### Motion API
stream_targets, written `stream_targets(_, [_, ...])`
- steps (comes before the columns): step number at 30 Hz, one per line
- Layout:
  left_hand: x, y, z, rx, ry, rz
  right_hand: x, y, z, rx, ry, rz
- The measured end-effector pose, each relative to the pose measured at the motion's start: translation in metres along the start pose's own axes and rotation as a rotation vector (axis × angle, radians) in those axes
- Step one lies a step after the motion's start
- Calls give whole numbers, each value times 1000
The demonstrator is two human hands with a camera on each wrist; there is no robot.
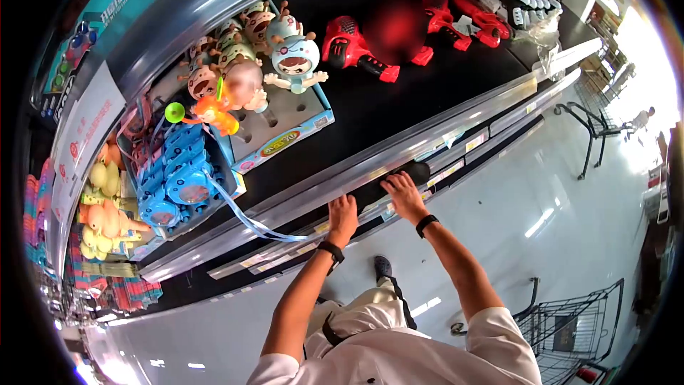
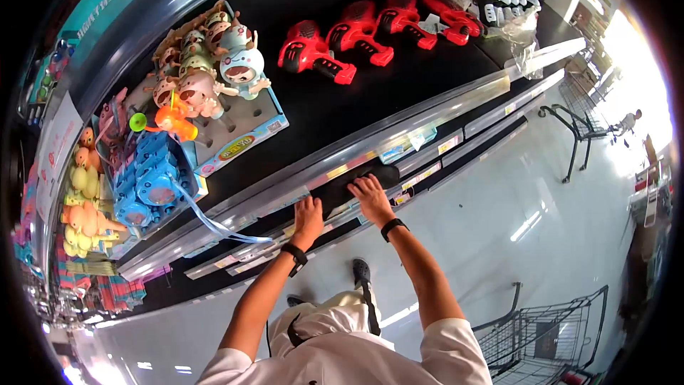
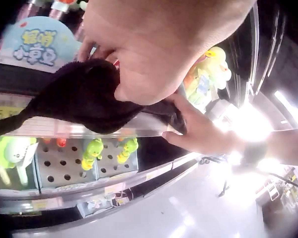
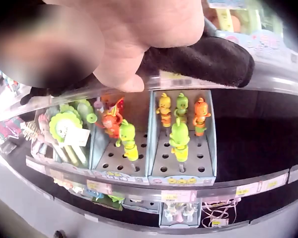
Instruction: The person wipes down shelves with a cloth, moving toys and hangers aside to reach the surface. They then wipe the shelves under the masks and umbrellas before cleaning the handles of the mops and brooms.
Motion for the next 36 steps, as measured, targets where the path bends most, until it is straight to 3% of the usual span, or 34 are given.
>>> stream_targets(2, [13, -18, -12, -144, 36, -15, 13, 0, 4, 20, 15, -35])
stream_targets(4, [12, -24, -19, -149, 89, -6, 17, -1, 1, 21, 12, -58])
stream_targets(6, [12, -18, -16, -123, 18, 49, 18, -2, 1, -6, -86, -23])
stream_targets(7, [9, -5, -12, -4, -8, 70, 17, -5, 2, 1, -117, -16])
stream_targets(10, [-10, -4, -1, 27, 62, 182, 9, -7, -2, 35, -170, -8])
stream_targets(16, [-45, 21, 33, 189, 118, 122, -38, -19, -15, -39, -82, 32])
stream_targets(23, [-150, 44, 107, 175, 256, 24, -141, -82, -38, -156, 15, -15])
stream_targets(28, [-245, 65, 176, 183, 349, 11, -249, -119, -61, -48, 188, 91])
stream_targets(34, [-362, 84, 257, 133, 508, 41, -371, -177, -98, -195, 221, 6])
stream_targets(36, [-392, 97, 283, 248, 518, 43, -414, -194, -108, -226, 256, -4])
Point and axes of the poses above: each hand's wrist, its own z-axis away from the middle knuckle, its own y-axis out of the back of the hand, x = y × z, the point moved 10 cm from there along -z, towards the middle knuckle, and after that the axes turned 5 degrees about y, right-handed, at the moved point
